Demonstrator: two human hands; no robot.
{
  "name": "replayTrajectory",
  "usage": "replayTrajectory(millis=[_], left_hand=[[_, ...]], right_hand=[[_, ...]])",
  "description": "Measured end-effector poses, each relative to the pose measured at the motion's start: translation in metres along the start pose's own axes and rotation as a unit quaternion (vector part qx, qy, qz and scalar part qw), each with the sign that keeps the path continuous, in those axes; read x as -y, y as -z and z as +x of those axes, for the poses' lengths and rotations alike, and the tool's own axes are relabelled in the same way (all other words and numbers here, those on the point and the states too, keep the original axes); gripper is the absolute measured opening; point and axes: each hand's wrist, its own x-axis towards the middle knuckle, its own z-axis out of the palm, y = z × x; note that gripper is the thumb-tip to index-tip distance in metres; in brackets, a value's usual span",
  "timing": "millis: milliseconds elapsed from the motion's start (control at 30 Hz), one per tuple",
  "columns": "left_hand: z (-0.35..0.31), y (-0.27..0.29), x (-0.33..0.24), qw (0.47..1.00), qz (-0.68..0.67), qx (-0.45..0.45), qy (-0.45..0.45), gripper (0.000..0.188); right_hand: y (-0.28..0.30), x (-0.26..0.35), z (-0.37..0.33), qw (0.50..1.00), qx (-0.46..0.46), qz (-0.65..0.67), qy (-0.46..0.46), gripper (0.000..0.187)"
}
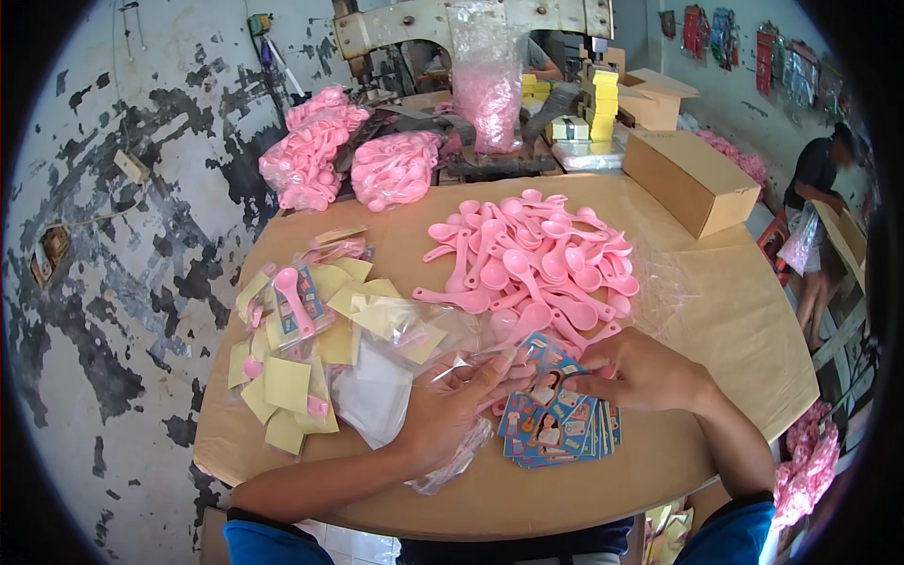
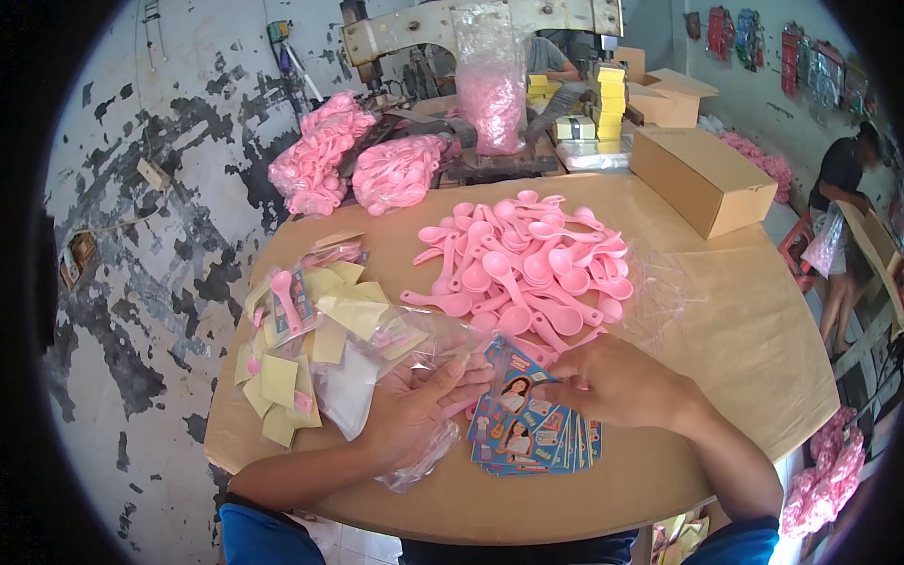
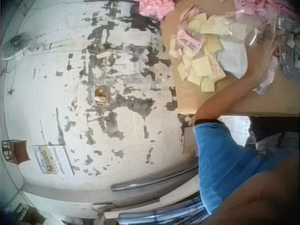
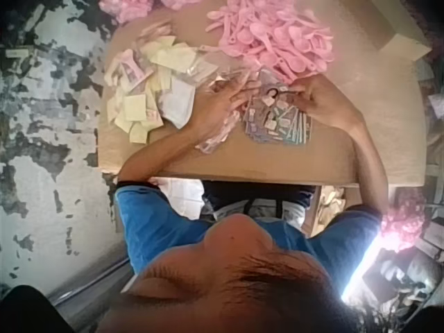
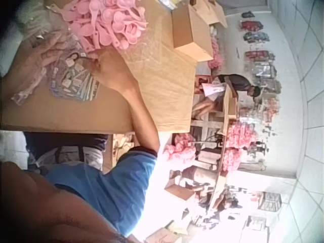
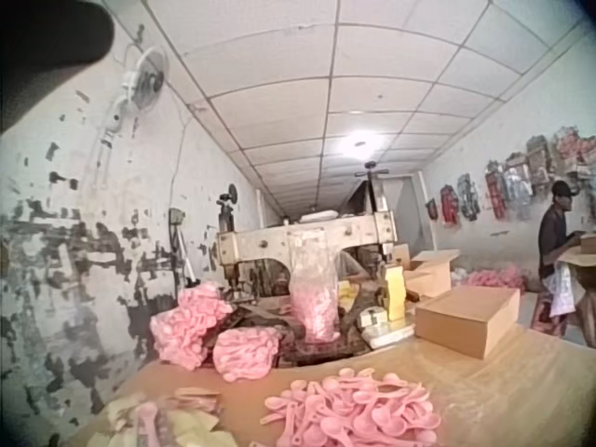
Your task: Packaging pink plastic spoons and product labels into small clear plastic bags.
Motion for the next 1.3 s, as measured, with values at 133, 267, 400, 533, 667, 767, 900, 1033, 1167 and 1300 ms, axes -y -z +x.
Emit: replayTrajectory(millis=[133,267,400,533,667,767,900,1033,1167,1300], left_hand=[[0.005,0.007,0.007,0.999,-0.03,-0.001,-0.027,0.033],[0.006,0.006,0.005,0.998,-0.046,-0.013,-0.045,0.042],[0.006,0.004,0.009,0.998,-0.03,-0.023,-0.049,0.045],[0.004,0.004,0.009,0.998,-0.018,0.004,-0.063,0.044],[0.002,0.008,0.015,0.998,0.03,0.018,-0.052,0.038],[-0.002,0.003,0.011,0.991,0.121,0.046,-0.015,0.035],[-0.007,-0.005,0.006,0.992,0.104,0.066,0.007,0.035],[-0.004,-0.002,0.018,0.984,0.105,0.137,-0.055,0.043],[-0.005,-0.01,0.016,0.948,0.195,0.199,-0.156,0.068],[-0.007,-0.002,0.019,0.988,-0.064,0.139,-0.009,0.085]], right_hand=[[0.006,-0.007,-0.001,0.99,-0.072,-0.024,0.12,0.024],[0.024,0.005,-0.006,0.988,-0.135,0.07,-0.037,0.018],[0.018,-0.002,-0.012,0.981,-0.131,0.14,-0.022,0.015],[-0.005,-0.002,-0.001,0.984,-0.126,0.116,0.042,0.017],[-0.015,0.002,0.001,0.988,-0.103,0.073,0.085,0.015],[-0.021,0.003,-0.001,0.981,-0.118,0.117,0.096,0.016],[-0.019,0.018,-0.003,0.979,-0.115,0.142,0.086,0.016],[-0.041,0.006,0.002,0.952,-0.101,0.269,0.104,0.023],[-0.055,0.007,-0.001,0.944,-0.102,0.304,0.077,0.02],[-0.053,0.014,0.003,0.919,-0.103,0.368,0.096,0.016]])
